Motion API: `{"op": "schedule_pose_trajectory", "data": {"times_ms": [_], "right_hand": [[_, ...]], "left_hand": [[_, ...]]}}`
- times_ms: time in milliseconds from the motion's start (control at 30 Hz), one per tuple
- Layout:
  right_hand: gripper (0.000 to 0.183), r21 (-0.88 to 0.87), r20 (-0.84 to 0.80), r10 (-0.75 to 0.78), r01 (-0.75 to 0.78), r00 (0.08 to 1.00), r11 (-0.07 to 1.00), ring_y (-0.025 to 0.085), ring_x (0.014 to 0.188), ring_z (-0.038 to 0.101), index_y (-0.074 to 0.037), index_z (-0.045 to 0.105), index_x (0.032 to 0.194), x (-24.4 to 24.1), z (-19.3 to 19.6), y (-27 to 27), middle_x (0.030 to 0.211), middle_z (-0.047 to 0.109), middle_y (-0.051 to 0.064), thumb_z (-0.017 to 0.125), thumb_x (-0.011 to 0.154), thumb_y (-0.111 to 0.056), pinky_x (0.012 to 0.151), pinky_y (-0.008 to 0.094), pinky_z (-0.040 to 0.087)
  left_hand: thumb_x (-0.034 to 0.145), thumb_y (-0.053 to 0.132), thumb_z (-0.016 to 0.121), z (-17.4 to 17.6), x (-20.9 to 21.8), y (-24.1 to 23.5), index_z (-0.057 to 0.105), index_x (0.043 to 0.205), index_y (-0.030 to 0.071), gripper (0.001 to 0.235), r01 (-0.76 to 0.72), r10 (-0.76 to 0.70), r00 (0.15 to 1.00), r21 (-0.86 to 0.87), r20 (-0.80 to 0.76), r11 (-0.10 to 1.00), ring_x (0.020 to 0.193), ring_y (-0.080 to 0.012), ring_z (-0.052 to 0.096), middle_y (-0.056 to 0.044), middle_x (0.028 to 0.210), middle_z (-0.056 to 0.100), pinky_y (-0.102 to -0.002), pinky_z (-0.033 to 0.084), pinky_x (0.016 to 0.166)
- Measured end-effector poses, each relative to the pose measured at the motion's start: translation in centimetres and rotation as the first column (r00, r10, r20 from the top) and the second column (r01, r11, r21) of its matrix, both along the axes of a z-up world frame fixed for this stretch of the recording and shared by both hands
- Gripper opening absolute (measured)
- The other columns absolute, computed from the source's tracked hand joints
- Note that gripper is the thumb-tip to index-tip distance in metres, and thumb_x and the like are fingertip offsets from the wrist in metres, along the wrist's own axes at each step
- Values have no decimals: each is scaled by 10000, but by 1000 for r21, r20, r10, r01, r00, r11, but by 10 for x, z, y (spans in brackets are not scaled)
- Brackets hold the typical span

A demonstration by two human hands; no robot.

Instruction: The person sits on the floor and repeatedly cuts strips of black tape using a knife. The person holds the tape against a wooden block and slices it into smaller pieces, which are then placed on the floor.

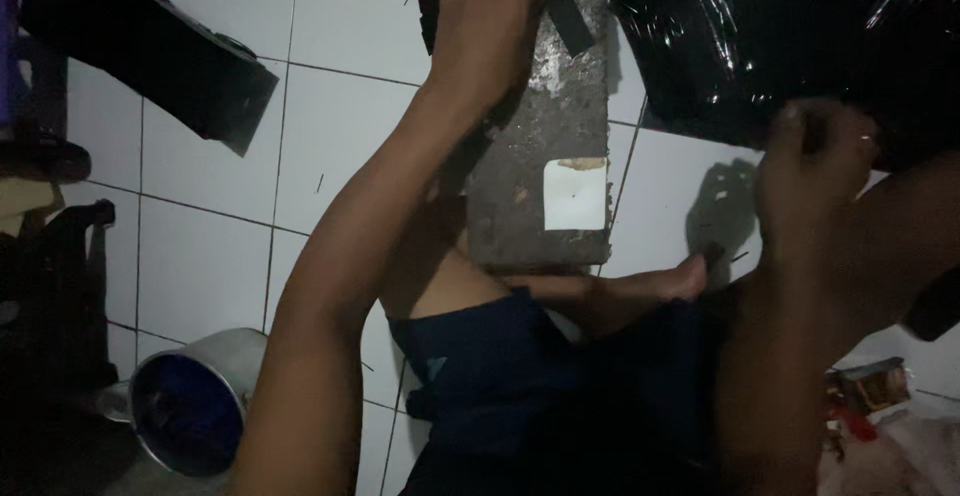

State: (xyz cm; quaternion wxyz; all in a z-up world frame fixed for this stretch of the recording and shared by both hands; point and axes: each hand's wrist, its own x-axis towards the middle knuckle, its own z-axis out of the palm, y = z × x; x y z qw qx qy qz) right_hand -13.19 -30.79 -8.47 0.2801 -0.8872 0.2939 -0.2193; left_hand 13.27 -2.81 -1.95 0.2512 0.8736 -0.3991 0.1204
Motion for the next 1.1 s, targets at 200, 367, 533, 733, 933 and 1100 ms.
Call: {"op": "schedule_pose_trajectory", "data": {"times_ms": [200, 367, 533, 733, 933, 1100], "right_hand": [[157, 204, -42, -11, 19, 999, 979, 238, 971, 698, -27, 670, 1199, -3, 11, 31, 1145, 673, 163, 636, 1130, -164, 837, 372, 575], [178, 231, -3, 82, -79, 997, 970, 240, 983, 688, -2, 691, 1155, -13, 15, 49, 1185, 661, 189, 638, 1112, -166, 817, 353, 588], [225, 309, -65, 84, -60, 994, 949, 223, 937, 706, 3, 693, 1146, -19, 20, 65, 1132, 670, 172, 630, 1096, -206, 797, 331, 587], [261, 322, -66, 91, -65, 994, 944, 249, 917, 720, 29, 701, 1149, -21, 24, 80, 1113, 680, 187, 652, 1070, -216, 780, 343, 574], [277, 343, -101, 144, -101, 984, 934, 245, 921, 715, 12, 694, 1171, -21, 19, 87, 1106, 679, 198, 617, 1057, -228, 764, 336, 587], [281, 308, -157, 153, -98, 976, 946, 268, 963, 712, 2, 715, 1176, -28, 11, 88, 1110, 712, 201, 618, 1056, -232, 811, 370, 574]], "left_hand": [[881, 85, 764, -10, 5, -2, 644, 1230, 54, 370, -51, 53, 993, -20, 101, 999, 1016, -430, 646, -219, 1149, 637, -548, 537, 740], [926, 99, 761, -20, 20, -6, 653, 1179, 91, 275, -3, 6, 998, 45, -70, 999, 965, -379, 706, -180, 1072, 678, -518, 564, 802], [781, -76, 705, -15, 17, 0, 601, 1250, 8, 488, -11, -2, 993, 110, 116, 994, 977, -434, 687, -233, 1168, 626, -473, 579, 762], [879, 3, 742, 1, -1, 12, 606, 1236, 73, 389, 110, -104, 991, -77, 82, 991, 1047, -398, 683, -171, 1252, 611, -470, 594, 821], [863, 156, 799, -3, -6, -2, 669, 1316, 161, 471, 39, -36, 986, -14, 163, 999, 1141, -354, 576, -143, 1256, 579, -519, 528, 828], [874, 143, 772, -15, -1, -14, 665, 1268, 93, 411, -21, 27, 987, -46, 157, 999, 1241, -342, 542, -146, 1326, 559, -510, 516, 876]]}}
